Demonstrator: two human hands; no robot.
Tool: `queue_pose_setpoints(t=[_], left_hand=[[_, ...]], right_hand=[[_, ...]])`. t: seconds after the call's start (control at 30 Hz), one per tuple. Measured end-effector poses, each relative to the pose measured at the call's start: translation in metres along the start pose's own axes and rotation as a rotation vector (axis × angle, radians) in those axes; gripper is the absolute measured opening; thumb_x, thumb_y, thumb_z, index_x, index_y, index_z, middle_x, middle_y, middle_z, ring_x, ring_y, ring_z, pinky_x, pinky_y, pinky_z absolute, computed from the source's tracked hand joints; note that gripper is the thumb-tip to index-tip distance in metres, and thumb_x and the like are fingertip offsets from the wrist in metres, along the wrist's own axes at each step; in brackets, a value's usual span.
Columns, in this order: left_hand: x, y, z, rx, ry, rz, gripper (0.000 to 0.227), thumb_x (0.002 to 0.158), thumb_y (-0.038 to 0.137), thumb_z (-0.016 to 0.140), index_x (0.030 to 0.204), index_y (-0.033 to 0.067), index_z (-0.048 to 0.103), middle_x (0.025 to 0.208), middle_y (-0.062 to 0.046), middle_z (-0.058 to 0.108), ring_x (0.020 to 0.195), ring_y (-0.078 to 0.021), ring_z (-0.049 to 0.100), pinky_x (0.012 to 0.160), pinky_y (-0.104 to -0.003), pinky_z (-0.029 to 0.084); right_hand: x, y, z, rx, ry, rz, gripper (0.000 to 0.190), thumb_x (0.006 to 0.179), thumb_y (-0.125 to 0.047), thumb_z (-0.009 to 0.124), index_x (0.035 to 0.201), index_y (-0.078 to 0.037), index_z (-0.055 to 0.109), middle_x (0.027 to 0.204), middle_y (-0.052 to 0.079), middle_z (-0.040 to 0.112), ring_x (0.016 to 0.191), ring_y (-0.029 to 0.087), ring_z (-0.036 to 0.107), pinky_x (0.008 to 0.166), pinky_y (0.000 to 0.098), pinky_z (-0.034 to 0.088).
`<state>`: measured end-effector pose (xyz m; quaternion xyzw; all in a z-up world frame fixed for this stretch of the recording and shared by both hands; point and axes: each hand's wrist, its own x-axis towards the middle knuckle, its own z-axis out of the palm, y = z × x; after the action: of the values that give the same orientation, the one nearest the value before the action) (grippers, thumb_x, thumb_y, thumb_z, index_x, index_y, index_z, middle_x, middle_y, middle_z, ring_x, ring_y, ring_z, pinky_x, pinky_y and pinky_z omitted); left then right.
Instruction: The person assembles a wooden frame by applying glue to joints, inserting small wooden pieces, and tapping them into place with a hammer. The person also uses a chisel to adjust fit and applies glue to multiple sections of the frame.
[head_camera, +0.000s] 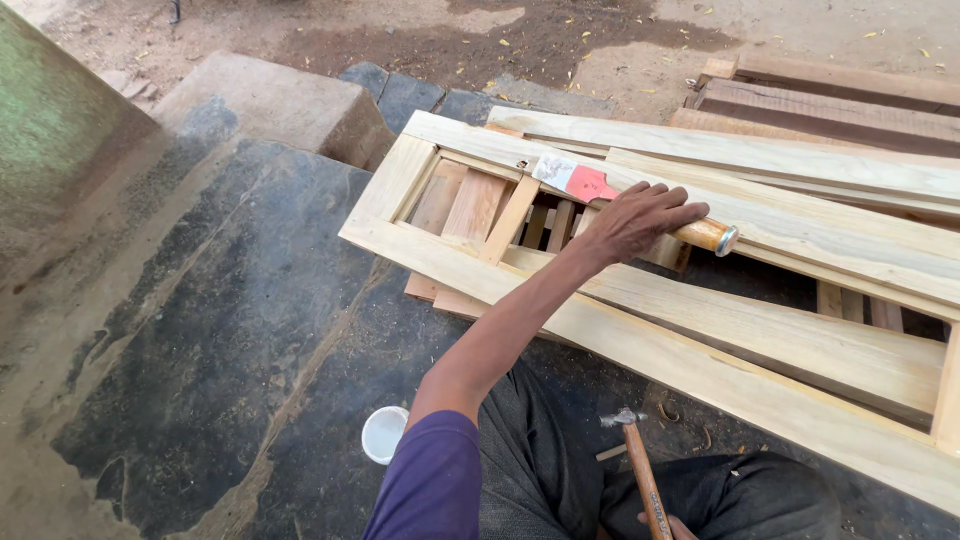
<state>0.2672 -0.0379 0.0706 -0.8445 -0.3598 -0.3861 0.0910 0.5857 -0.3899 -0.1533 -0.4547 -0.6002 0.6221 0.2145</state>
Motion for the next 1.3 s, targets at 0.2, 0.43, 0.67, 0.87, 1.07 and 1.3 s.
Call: queue_pose_setpoints(t=[0.2, 0.43, 0.67, 0.87, 1.07, 1.3], left_hand=[[-0.002, -0.024, 0.012, -0.053, -0.18, -0.09, 0.037, 0.088, 0.007, 0.069, 0.118, 0.0234, 0.057, 0.093, 0.002, 0.062, 0.085, -0.0181, 0.066, 0.079, -0.036, 0.054], [0.011, -0.043, 0.011, -0.11, -0.09, -0.134, 0.051, 0.074, 0.005, 0.072, 0.119, 0.0202, 0.053, 0.091, 0.002, 0.066, 0.077, -0.0186, 0.066, 0.067, -0.035, 0.057], [0.024, -0.049, 0.002, -0.15, 0.048, -0.241, 0.032, 0.081, 0.01, 0.073, 0.106, 0.0206, 0.056, 0.085, 0.003, 0.068, 0.069, -0.0147, 0.067, 0.058, -0.03, 0.057], [0.034, -0.044, -0.014, -0.148, 0.221, -0.273, 0.036, 0.075, 0.017, 0.08, 0.101, 0.0196, 0.055, 0.082, 0.005, 0.067, 0.072, -0.0144, 0.069, 0.06, -0.031, 0.058], [0.032, -0.041, -0.025, -0.121, 0.28, -0.299, 0.041, 0.071, 0.012, 0.08, 0.103, 0.0185, 0.054, 0.086, 0.004, 0.068, 0.076, -0.0193, 0.07, 0.064, -0.034, 0.058], [0.027, -0.046, -0.006, -0.09, 0.274, -0.283, 0.041, 0.072, 0.015, 0.082, 0.101, 0.0214, 0.054, 0.082, 0.007, 0.066, 0.072, -0.0147, 0.068, 0.059, -0.032, 0.055]], right_hand=[[-0.012, 0.001, 0.003, -0.215, 0.225, -0.419, 0.043, 0.093, -0.035, 0.072, 0.118, -0.001, 0.069, 0.094, 0.01, 0.078, 0.086, 0.015, 0.077, 0.087, 0.0337, 0.056], [-0.013, -0.053, -0.011, -0.204, 0.207, 0.062, 0.046, 0.085, -0.026, 0.071, 0.12, 0.004, 0.067, 0.069, 0.01, 0.071, 0.054, 0.018, 0.073, 0.059, 0.0354, 0.063], [0.0, -0.209, -0.02, 0.044, 0.633, -0.123, 0.039, 0.096, -0.005, 0.053, 0.128, 0.012, 0.043, 0.065, 0.015, 0.057, 0.046, 0.018, 0.056, 0.039, 0.0339, 0.049], [0.108, -0.311, -0.014, 0.276, 0.757, -0.811, 0.02, 0.115, -0.018, 0.047, 0.128, -0.002, 0.046, 0.068, 0.004, 0.051, 0.042, 0.007, 0.051, 0.04, 0.0232, 0.043], [0.155, -0.338, -0.016, -0.018, 0.661, -0.197, 0.026, 0.11, -0.021, 0.048, 0.121, 0.001, 0.046, 0.066, 0.003, 0.051, 0.044, 0.01, 0.049, 0.032, 0.0254, 0.045], [0.135, -0.346, -0.023, 0.201, 0.938, -0.974, 0.038, 0.117, -0.03, 0.047, 0.142, -0.002, 0.041, 0.07, 0.003, 0.049, 0.043, 0.009, 0.047, 0.039, 0.0262, 0.041]])
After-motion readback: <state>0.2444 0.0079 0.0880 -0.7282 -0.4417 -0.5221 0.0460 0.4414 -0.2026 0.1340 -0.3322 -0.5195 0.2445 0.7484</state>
